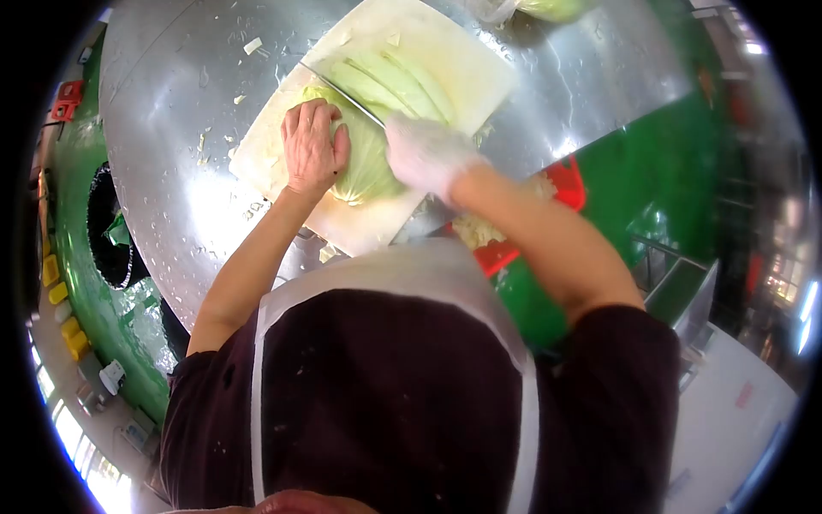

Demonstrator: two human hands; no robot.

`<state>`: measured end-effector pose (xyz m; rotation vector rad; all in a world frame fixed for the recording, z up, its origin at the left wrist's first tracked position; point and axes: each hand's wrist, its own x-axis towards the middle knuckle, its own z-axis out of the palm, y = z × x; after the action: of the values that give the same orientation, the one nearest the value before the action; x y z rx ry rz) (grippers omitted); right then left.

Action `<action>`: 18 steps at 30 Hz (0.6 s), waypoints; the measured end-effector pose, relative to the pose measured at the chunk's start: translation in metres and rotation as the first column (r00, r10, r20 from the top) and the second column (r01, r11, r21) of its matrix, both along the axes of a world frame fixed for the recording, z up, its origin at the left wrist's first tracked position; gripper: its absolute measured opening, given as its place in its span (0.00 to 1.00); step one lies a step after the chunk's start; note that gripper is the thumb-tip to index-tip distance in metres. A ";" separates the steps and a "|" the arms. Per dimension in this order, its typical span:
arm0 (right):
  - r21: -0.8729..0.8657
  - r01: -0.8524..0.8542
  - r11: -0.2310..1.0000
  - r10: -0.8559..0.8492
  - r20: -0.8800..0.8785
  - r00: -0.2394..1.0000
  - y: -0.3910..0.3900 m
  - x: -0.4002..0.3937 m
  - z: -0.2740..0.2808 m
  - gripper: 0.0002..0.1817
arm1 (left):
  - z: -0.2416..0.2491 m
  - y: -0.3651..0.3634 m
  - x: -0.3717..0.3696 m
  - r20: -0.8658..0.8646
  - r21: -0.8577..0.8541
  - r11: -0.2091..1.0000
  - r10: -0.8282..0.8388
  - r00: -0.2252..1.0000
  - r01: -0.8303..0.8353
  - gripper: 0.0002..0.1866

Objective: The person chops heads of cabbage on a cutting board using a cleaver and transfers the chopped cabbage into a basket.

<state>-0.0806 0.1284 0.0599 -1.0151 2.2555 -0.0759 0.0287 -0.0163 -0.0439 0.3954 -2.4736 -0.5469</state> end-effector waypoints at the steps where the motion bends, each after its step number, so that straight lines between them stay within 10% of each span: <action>1: -0.021 -0.022 1.000 0.021 -0.019 1.000 -0.009 -0.002 -0.014 0.16 | 0.002 0.000 0.000 -0.004 0.002 1.000 -0.008 1.000 0.008 0.14; 10: 0.229 0.005 0.973 -0.061 0.237 0.970 0.025 -0.016 0.090 0.20 | 0.000 0.000 -0.003 -0.017 -0.084 0.996 0.035 0.999 -0.036 0.13; 18: -0.016 0.097 0.995 -0.098 -0.015 0.995 0.076 0.019 -0.020 0.20 | 0.000 0.000 0.000 -0.067 -0.023 1.000 0.018 0.998 -0.019 0.12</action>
<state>-0.0613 0.2045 0.0403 -0.9158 2.3213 -0.1273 0.0284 -0.0162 -0.0441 0.3840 -2.4079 -0.5144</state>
